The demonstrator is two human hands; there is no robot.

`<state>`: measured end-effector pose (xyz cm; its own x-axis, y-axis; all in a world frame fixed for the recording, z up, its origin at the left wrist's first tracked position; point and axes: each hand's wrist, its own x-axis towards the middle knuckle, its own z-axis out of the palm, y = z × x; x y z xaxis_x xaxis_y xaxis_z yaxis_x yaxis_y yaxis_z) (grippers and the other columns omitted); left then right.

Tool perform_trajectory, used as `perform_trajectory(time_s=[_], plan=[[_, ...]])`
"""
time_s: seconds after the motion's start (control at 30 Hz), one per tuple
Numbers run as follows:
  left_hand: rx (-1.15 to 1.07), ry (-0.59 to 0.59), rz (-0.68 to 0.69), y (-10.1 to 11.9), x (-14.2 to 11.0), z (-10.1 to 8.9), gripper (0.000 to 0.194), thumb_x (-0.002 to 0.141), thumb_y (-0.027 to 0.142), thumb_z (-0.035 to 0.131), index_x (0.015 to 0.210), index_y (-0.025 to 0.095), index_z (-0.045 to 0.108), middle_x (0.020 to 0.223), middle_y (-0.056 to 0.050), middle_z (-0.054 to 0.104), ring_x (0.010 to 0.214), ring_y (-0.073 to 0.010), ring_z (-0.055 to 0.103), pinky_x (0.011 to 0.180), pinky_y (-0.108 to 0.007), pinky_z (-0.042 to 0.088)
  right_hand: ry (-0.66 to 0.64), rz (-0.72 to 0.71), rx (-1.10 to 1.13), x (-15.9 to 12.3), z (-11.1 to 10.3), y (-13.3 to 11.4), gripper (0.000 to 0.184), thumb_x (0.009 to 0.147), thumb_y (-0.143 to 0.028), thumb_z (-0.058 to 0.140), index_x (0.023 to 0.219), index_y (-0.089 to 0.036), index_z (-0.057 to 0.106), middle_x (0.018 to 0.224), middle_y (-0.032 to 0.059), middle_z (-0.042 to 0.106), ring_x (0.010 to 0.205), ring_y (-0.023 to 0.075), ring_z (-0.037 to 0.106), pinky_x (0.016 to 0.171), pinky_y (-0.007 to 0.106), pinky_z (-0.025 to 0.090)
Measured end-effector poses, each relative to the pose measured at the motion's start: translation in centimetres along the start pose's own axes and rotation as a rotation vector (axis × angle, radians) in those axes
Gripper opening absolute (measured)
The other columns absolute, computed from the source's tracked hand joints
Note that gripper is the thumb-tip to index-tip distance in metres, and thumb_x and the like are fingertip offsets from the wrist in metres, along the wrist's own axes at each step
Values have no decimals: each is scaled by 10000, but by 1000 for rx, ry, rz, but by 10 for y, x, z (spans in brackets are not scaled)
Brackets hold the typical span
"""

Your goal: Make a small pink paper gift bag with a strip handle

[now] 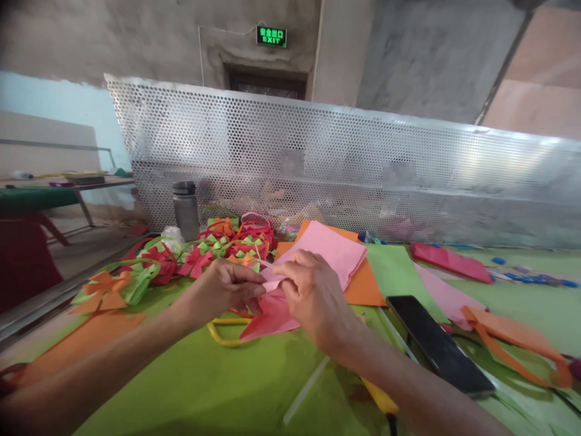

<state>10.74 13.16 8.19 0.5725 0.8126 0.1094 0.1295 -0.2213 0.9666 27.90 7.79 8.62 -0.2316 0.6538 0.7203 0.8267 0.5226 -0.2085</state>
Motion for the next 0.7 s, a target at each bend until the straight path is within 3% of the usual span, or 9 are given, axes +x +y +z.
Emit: perform_trajectory(time_s=[0.13, 0.3, 0.53, 0.7], plan=[[65, 29, 30, -4, 1, -1, 103, 689, 203, 647, 685, 136, 726, 486, -50, 657, 358, -98, 541, 383, -161, 426, 11, -28, -33, 1, -1, -1, 214, 734, -21, 493, 815, -180, 610, 759, 24, 639, 738, 160, 567, 693, 318, 422], [-19, 13, 13, -3, 2, 0, 87, 678, 211, 666, 701, 146, 719, 452, -31, 637, 367, -111, 565, 399, -169, 436, 24, -19, -45, 1, -4, -5, 173, 747, -36, 511, 815, -178, 582, 753, 19, 644, 732, 164, 574, 686, 317, 416], [-241, -87, -182, -1, 3, -6, 198, 620, 306, 738, 641, 124, 662, 449, -20, 625, 363, -113, 578, 349, -149, 402, -109, 221, 205, 7, -17, -7, 184, 751, -82, 522, 874, -194, 601, 846, 1, 667, 814, 139, 606, 733, 268, 457], [-336, -134, -248, -4, 5, -8, 309, 545, 328, 792, 710, 104, 659, 539, -33, 657, 393, -126, 598, 347, -167, 426, -178, 274, 309, 8, -23, -3, 198, 763, -113, 512, 908, -189, 623, 901, 12, 668, 869, 135, 601, 791, 266, 457]])
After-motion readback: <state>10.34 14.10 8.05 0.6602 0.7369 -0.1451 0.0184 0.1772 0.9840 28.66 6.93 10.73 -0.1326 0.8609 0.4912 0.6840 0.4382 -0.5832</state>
